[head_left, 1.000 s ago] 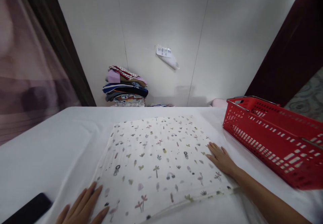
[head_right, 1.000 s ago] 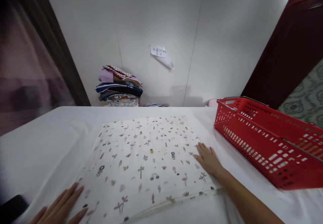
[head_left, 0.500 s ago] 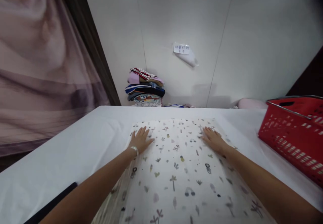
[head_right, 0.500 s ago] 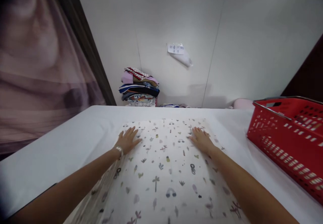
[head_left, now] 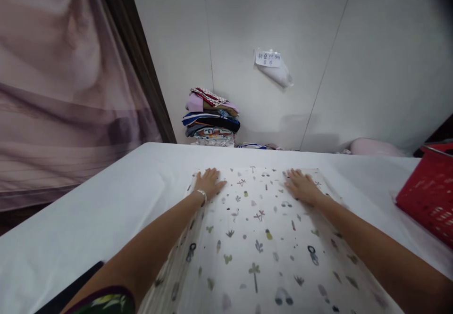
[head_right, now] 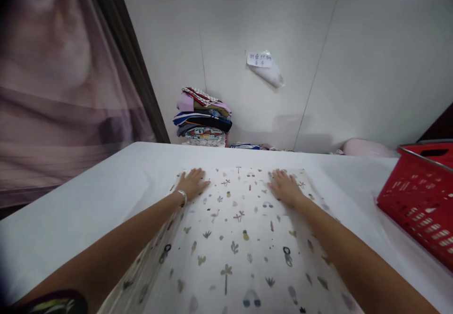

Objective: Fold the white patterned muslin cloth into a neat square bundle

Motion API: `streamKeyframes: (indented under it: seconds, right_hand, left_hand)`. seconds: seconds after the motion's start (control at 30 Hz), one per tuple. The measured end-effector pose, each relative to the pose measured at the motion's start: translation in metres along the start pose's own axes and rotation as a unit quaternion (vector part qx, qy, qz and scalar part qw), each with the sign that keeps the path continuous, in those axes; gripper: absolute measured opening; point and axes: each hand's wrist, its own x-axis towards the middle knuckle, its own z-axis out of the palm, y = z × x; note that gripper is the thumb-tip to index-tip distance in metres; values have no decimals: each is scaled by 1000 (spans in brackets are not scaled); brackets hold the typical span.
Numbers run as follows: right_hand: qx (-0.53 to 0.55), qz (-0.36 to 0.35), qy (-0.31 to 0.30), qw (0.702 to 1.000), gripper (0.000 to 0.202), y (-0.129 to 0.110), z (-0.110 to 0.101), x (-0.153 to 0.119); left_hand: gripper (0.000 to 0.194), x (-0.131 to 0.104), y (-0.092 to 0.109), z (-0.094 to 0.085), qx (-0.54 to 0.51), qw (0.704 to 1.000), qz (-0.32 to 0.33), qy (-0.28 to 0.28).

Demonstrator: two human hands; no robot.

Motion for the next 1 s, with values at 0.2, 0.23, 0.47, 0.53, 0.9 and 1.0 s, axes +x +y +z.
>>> streamKeyframes:
  seconds: [0.2,0.23,0.47,0.53,0.9,1.0]
  right_hand:
    - [28,-111,-48,992,68,-73,7,52]
    - [28,-99,-54,993,68,-77,10,58]
    - [41,-82,-58,994,68,-65,8,57]
    - [27,-56,-28,998,66,-43,4,48]
    - [-2,122,-16,992,62,59,2,19]
    - [-5,123,21,992,60,62,-4,5]
  left_hand:
    - [78,37,35,6,-25,997,59,-44]
    - [79,41,36,7,-31,997,45,-56]
    - [77,36,24,-4,-49,996,28,-72]
    - [77,26,8,-5,-40,998,3,-40]
    - [80,16,-40,-6,-13,995,-80,-49]
    - [72,2,-37,-18,-10,996,-78,-33]
